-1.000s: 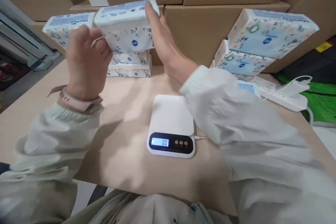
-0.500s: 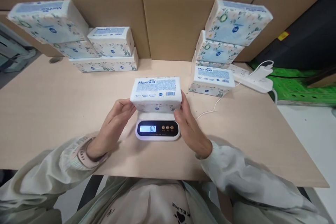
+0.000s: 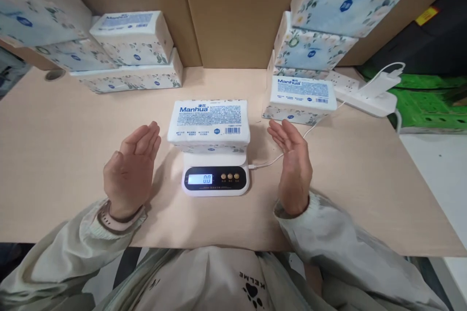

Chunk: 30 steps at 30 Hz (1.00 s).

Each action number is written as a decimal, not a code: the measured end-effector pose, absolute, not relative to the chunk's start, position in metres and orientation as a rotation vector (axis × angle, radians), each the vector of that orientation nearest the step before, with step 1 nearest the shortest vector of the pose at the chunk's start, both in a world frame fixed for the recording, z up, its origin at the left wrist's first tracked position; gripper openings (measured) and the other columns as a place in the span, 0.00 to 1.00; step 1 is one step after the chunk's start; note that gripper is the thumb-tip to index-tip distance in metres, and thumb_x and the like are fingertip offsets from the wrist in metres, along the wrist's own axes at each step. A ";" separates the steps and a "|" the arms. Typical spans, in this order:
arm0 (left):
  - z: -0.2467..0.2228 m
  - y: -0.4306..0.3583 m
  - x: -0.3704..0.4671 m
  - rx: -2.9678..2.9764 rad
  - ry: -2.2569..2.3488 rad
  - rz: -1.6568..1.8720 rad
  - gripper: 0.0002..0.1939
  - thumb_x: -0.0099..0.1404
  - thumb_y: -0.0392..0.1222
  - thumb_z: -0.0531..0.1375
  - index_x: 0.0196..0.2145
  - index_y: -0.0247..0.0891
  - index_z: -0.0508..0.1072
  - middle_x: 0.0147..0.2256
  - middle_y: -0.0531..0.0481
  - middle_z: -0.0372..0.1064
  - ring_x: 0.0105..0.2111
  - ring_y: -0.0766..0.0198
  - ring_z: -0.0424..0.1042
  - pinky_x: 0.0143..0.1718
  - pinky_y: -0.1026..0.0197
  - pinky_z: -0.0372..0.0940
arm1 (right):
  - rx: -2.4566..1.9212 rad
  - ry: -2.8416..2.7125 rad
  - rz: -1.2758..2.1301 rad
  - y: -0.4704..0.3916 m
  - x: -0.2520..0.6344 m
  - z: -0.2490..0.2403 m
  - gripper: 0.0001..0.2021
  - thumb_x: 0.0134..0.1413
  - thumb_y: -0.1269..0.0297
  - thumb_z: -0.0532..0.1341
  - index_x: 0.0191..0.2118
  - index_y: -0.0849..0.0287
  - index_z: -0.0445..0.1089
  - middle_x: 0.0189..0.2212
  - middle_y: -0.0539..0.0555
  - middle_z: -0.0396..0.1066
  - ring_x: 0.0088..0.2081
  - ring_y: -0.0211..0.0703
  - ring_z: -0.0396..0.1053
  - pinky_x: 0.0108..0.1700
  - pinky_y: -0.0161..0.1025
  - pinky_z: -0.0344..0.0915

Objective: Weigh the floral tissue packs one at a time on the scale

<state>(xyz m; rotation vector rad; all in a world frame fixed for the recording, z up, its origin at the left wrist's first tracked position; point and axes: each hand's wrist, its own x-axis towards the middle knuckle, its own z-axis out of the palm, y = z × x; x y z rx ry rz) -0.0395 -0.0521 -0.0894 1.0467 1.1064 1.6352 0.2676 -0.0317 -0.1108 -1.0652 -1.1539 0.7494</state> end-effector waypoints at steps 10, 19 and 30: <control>-0.089 -0.053 -0.037 1.045 1.139 1.652 0.28 0.73 0.68 0.61 0.58 0.47 0.80 0.65 0.43 0.75 0.73 0.44 0.67 0.78 0.38 0.58 | -1.011 -1.131 0.529 -0.033 0.261 -0.104 0.06 0.65 0.57 0.67 0.43 0.50 0.79 0.44 0.56 0.83 0.48 0.55 0.81 0.57 0.62 0.77; -0.091 -0.052 -0.036 1.012 1.141 1.680 0.28 0.71 0.68 0.63 0.56 0.47 0.80 0.62 0.43 0.78 0.70 0.43 0.70 0.77 0.34 0.57 | -0.928 -1.124 0.511 -0.030 0.261 -0.107 0.05 0.65 0.57 0.67 0.40 0.50 0.74 0.42 0.55 0.81 0.44 0.52 0.79 0.52 0.58 0.77; -0.091 -0.051 -0.038 1.005 1.140 1.664 0.27 0.70 0.68 0.63 0.56 0.48 0.81 0.62 0.44 0.78 0.69 0.45 0.72 0.76 0.36 0.59 | -0.957 -1.073 0.553 -0.030 0.257 -0.105 0.08 0.65 0.55 0.67 0.37 0.51 0.72 0.40 0.56 0.81 0.46 0.53 0.81 0.49 0.58 0.79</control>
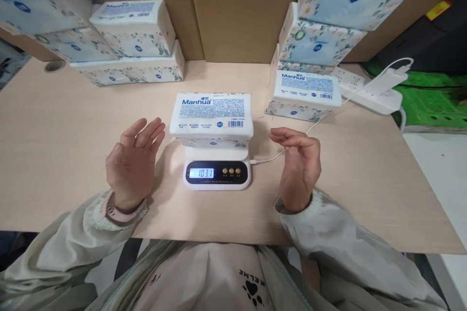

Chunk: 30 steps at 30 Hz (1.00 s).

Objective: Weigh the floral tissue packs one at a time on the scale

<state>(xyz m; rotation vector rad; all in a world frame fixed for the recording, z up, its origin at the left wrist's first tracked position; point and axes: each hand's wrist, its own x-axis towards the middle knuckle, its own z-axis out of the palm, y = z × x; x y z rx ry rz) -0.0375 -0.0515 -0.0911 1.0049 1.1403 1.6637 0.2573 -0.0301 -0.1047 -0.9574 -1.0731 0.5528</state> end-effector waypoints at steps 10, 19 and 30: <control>-0.091 -0.052 -0.038 1.013 1.137 1.639 0.28 0.70 0.69 0.63 0.57 0.47 0.80 0.63 0.42 0.77 0.70 0.42 0.71 0.76 0.34 0.59 | -0.932 -1.073 0.578 -0.031 0.257 -0.105 0.08 0.65 0.55 0.67 0.37 0.51 0.73 0.40 0.55 0.81 0.46 0.51 0.80 0.50 0.56 0.79; -0.091 -0.052 -0.038 1.016 1.135 1.647 0.28 0.70 0.68 0.63 0.56 0.47 0.80 0.63 0.42 0.77 0.70 0.41 0.71 0.76 0.33 0.59 | -0.962 -1.076 0.579 -0.032 0.256 -0.105 0.09 0.65 0.54 0.66 0.37 0.52 0.71 0.40 0.55 0.81 0.46 0.53 0.80 0.51 0.59 0.79; -0.089 -0.053 -0.038 0.998 1.138 1.654 0.27 0.71 0.67 0.63 0.55 0.48 0.82 0.62 0.46 0.79 0.68 0.45 0.73 0.76 0.37 0.62 | -0.898 -1.093 0.613 -0.035 0.256 -0.106 0.05 0.67 0.59 0.67 0.38 0.52 0.75 0.41 0.54 0.82 0.46 0.50 0.81 0.51 0.52 0.78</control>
